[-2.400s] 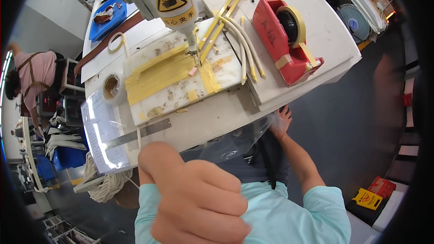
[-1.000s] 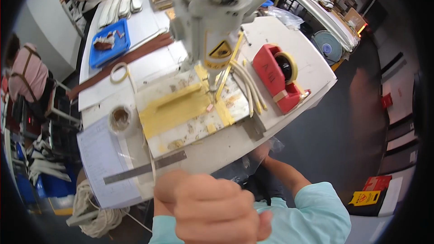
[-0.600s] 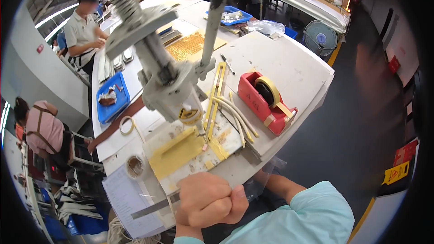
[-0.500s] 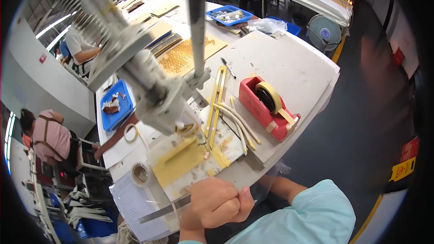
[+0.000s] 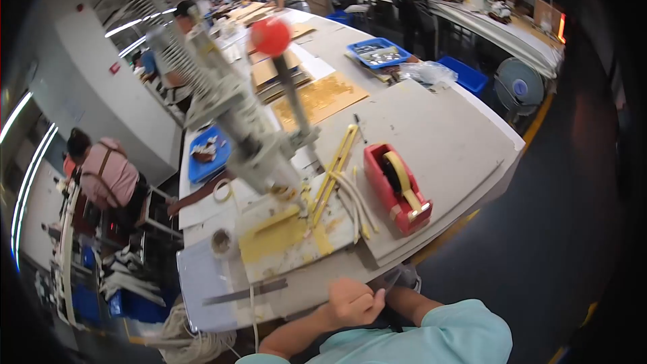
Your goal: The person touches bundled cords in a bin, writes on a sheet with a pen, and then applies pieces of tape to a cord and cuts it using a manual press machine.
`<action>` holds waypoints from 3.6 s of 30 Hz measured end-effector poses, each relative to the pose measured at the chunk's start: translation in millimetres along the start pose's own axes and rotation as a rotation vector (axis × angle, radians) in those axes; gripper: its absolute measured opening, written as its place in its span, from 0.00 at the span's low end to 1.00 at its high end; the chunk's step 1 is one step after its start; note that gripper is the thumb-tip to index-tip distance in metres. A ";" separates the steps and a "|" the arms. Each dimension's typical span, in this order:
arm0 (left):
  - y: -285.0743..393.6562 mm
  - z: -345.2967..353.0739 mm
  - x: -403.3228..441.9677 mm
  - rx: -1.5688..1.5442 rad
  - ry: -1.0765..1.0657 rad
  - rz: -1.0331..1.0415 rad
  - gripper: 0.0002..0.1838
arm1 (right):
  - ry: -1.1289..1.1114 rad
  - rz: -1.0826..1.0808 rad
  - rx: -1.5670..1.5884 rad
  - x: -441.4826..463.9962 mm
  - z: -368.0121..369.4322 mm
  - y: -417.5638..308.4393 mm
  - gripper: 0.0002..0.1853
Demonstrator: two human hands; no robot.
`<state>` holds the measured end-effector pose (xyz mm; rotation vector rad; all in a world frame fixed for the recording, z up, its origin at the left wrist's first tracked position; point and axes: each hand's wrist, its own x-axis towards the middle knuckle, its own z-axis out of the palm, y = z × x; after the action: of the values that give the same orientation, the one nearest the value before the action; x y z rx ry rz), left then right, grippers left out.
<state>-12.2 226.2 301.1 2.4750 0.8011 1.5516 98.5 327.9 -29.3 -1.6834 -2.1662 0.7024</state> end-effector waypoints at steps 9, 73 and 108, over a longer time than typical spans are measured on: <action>103.4 81.4 -158.8 -0.295 -0.035 -0.751 0.18 | -0.660 -0.951 -0.465 -55.2 118.9 -189.6 0.22; 236.1 421.4 -20.7 -1.033 -1.552 -0.293 0.18 | -0.013 1.109 1.400 -260.2 -116.2 167.1 0.26; -271.9 854.8 234.1 0.392 -0.832 -2.047 0.15 | -0.966 0.795 -0.093 133.6 -637.0 782.7 0.60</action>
<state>704.0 725.2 -11.2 0.7997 2.1377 -0.3493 1031.0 725.9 61.9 -2.6450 -1.9199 1.9806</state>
